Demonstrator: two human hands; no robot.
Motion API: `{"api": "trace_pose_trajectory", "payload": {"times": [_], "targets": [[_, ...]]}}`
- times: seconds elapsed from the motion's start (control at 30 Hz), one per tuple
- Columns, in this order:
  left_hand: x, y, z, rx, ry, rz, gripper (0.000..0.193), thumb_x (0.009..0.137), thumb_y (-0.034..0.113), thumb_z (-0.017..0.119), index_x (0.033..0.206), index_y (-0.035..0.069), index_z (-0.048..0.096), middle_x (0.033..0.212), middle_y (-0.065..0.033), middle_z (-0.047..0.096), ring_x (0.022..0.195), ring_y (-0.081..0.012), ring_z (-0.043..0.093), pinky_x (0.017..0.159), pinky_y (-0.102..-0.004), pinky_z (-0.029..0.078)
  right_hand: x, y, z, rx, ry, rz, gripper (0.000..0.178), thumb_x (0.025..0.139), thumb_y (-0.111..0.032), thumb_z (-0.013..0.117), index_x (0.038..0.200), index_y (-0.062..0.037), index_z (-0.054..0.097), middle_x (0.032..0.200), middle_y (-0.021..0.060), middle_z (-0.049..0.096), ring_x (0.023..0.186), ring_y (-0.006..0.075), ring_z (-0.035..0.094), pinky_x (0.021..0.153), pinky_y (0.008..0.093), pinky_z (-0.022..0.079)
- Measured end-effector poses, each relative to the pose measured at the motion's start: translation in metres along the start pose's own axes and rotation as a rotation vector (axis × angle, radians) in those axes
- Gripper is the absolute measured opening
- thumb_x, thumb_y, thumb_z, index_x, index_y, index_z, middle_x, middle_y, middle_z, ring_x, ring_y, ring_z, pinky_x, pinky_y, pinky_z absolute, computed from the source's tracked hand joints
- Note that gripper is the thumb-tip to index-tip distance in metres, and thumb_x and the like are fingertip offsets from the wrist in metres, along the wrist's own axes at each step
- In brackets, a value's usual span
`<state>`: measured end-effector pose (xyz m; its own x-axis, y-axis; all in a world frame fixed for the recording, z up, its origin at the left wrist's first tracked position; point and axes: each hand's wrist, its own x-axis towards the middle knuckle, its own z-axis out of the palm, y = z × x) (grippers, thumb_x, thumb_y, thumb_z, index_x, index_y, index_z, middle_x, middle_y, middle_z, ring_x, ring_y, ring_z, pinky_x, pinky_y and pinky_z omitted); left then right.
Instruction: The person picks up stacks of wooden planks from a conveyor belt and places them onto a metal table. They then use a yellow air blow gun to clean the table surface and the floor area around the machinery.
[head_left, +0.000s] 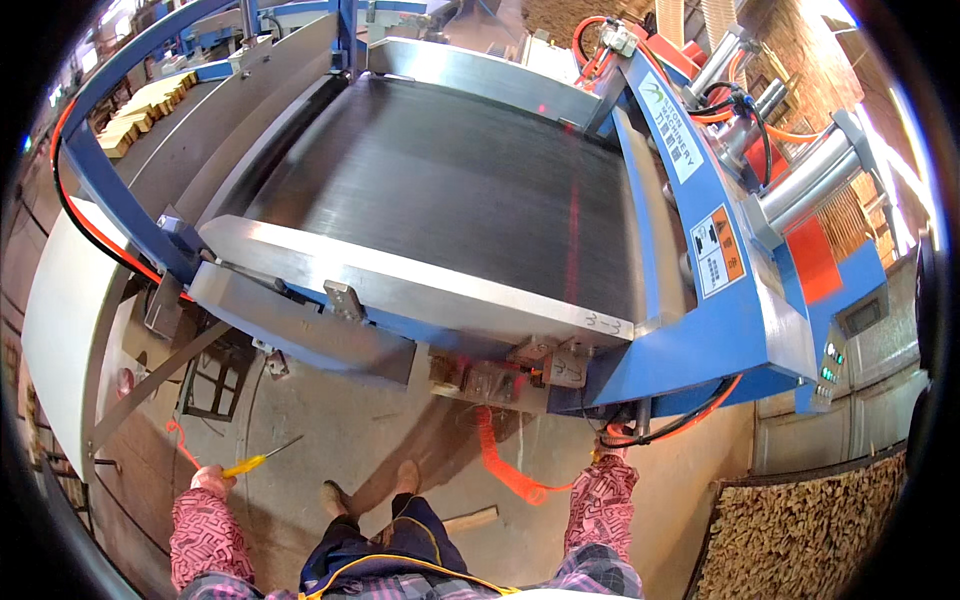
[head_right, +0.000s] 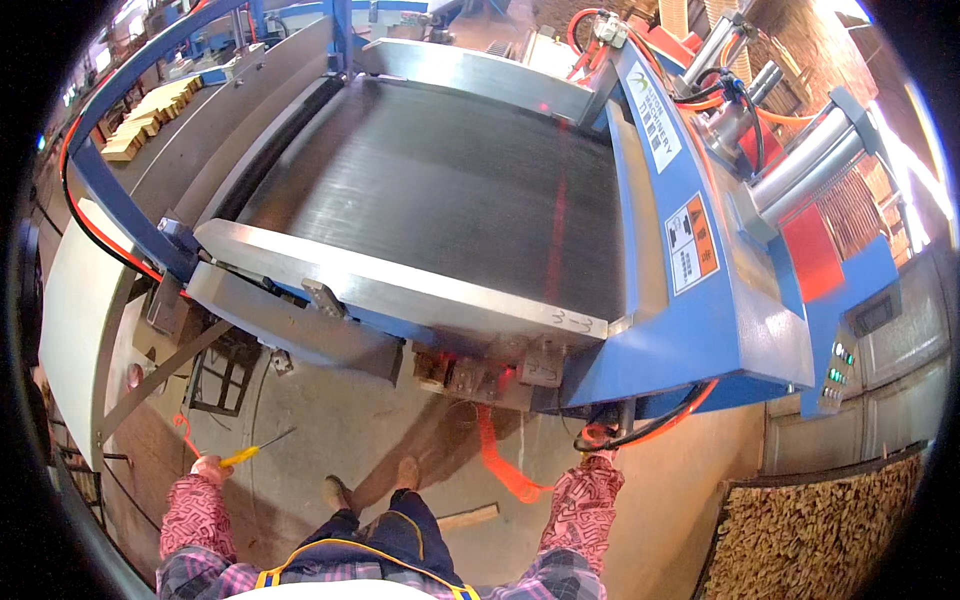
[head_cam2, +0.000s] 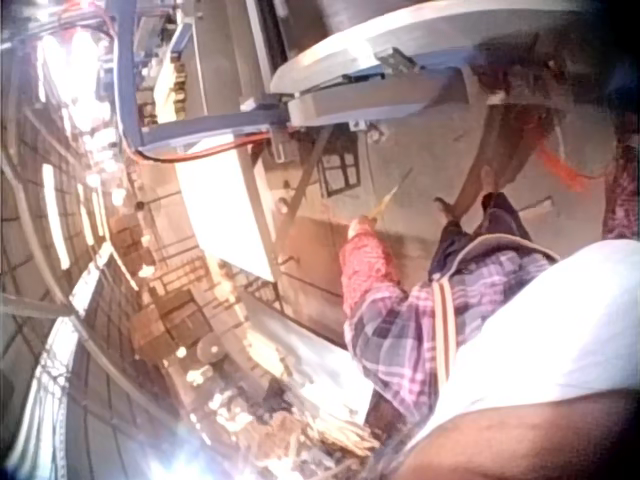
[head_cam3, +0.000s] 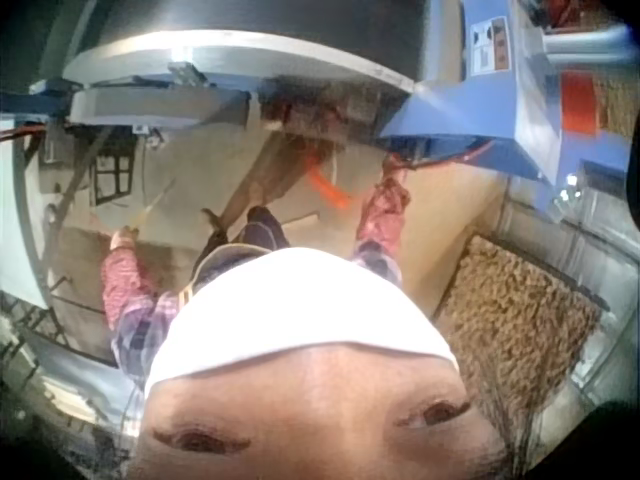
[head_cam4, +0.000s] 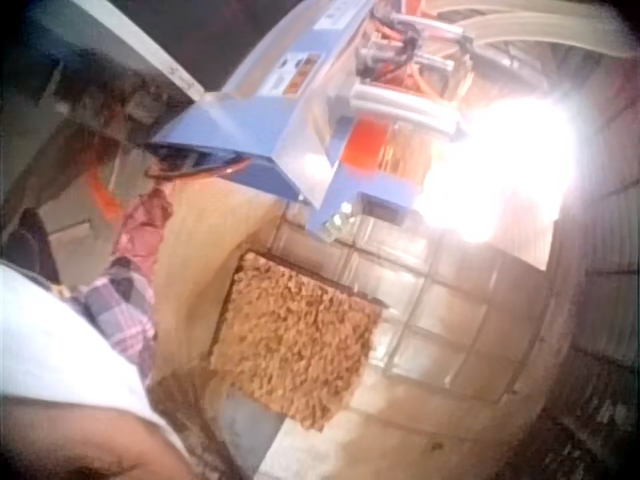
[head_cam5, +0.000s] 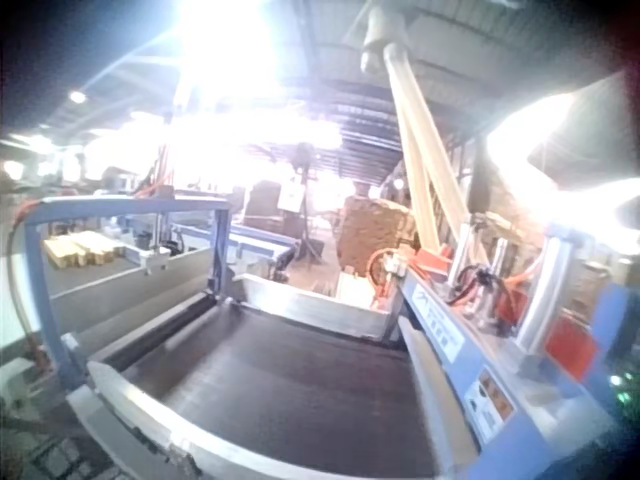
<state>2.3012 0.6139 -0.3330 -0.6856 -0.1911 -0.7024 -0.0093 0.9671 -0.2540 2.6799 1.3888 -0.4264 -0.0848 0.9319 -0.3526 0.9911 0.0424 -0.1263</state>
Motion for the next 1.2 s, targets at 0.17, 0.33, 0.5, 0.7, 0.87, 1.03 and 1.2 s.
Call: {"api": "trace_pose_trajectory", "payload": {"times": [0.17, 0.33, 0.5, 0.7, 0.87, 1.03, 1.2], "targets": [[-0.011, 0.004, -0.008, -0.079, -0.025, 0.087, 0.045, 0.082, 0.044, 0.066, 0.111, 0.01, 0.065, 0.102, -0.0125, 0.069, 0.1, -0.029, 0.064, 0.086, -0.0395, 0.051, -0.049, 0.016, 0.024, -0.008, -0.084, -0.032, 0.04, 0.086, -0.029, 0.052, 0.125, -0.0208, 0.048, 0.085, 0.0173, 0.065, 0.079, 0.0359, 0.065, 0.066, 0.0488, 0.053], [0.011, -0.016, 0.015, -0.051, 0.068, 0.05, 0.043, 0.082, 0.044, 0.065, 0.109, 0.011, 0.066, 0.099, -0.0145, 0.069, 0.096, -0.0306, 0.065, 0.084, -0.0407, 0.051, -0.142, -0.007, 0.073, -0.04, -0.254, -0.114, 0.045, 0.086, -0.026, 0.051, 0.13, -0.0211, 0.047, 0.086, 0.0189, 0.065, 0.081, 0.0373, 0.066, 0.067, 0.0497, 0.054], [0.037, -0.044, 0.041, -0.154, 0.176, 0.254, 0.047, 0.08, 0.046, 0.062, 0.096, 0.002, 0.065, 0.093, -0.0242, 0.066, 0.092, -0.0396, 0.063, 0.078, -0.0466, 0.049, -0.213, -0.086, 0.087, -0.411, -0.234, -0.56, 0.049, 0.086, -0.024, 0.051, 0.135, -0.0215, 0.045, 0.088, 0.0204, 0.066, 0.083, 0.0386, 0.067, 0.069, 0.0506, 0.055], [0.04, -0.086, 0.059, -0.264, 0.243, 0.344, 0.034, 0.084, 0.036, 0.062, 0.09, 0.003, 0.063, 0.081, -0.0231, 0.064, 0.081, -0.0405, 0.062, 0.071, -0.0458, 0.049, -0.234, -0.157, 0.041, 0.027, -0.046, -0.355, 0.057, 0.087, -0.053, 0.05, 0.119, -0.0071, 0.059, 0.087, 0.0214, 0.067, 0.081, 0.0407, 0.064, 0.073, 0.0489, 0.051], [0.048, -0.121, 0.067, -0.177, 0.22, 0.356, 0.029, 0.086, 0.031, 0.062, 0.094, 0.004, 0.065, 0.083, -0.0183, 0.066, 0.079, -0.0325, 0.064, 0.069, -0.0413, 0.05, -0.236, -0.166, 0.04, 0.201, -0.176, 0.009, 0.072, 0.078, -0.065, 0.057, 0.117, -0.0046, 0.061, 0.11, 0.0231, 0.064, 0.111, 0.0372, 0.058, 0.083, 0.0466, 0.05], [0.067, -0.108, 0.07, -0.156, 0.15, 0.323, 0.044, 0.084, 0.042, 0.067, 0.106, 0.005, 0.063, 0.084, -0.0153, 0.068, 0.08, -0.0301, 0.066, 0.072, -0.0384, 0.05, -0.202, -0.073, 0.097, 0.494, -0.074, -0.085, 0.047, 0.085, -0.05, 0.062, 0.106, -0.0076, 0.061, 0.082, 0.0129, 0.067, 0.068, 0.0257, 0.065, 0.058, 0.0372, 0.052], [0.112, -0.141, 0.096, -0.181, 0.073, 0.324, 0.048, 0.082, 0.045, 0.066, 0.109, 0.006, 0.064, 0.091, -0.0147, 0.068, 0.085, -0.0298, 0.065, 0.073, -0.0389, 0.051, -0.352, -0.116, 0.022, 1.062, 0.026, 0.096, 0.041, 0.082, -0.046, 0.07, 0.095, -0.009, 0.059, 0.067, 0.0039, 0.063, 0.05, 0.0158, 0.057, 0.044, 0.0293, 0.045]]}}
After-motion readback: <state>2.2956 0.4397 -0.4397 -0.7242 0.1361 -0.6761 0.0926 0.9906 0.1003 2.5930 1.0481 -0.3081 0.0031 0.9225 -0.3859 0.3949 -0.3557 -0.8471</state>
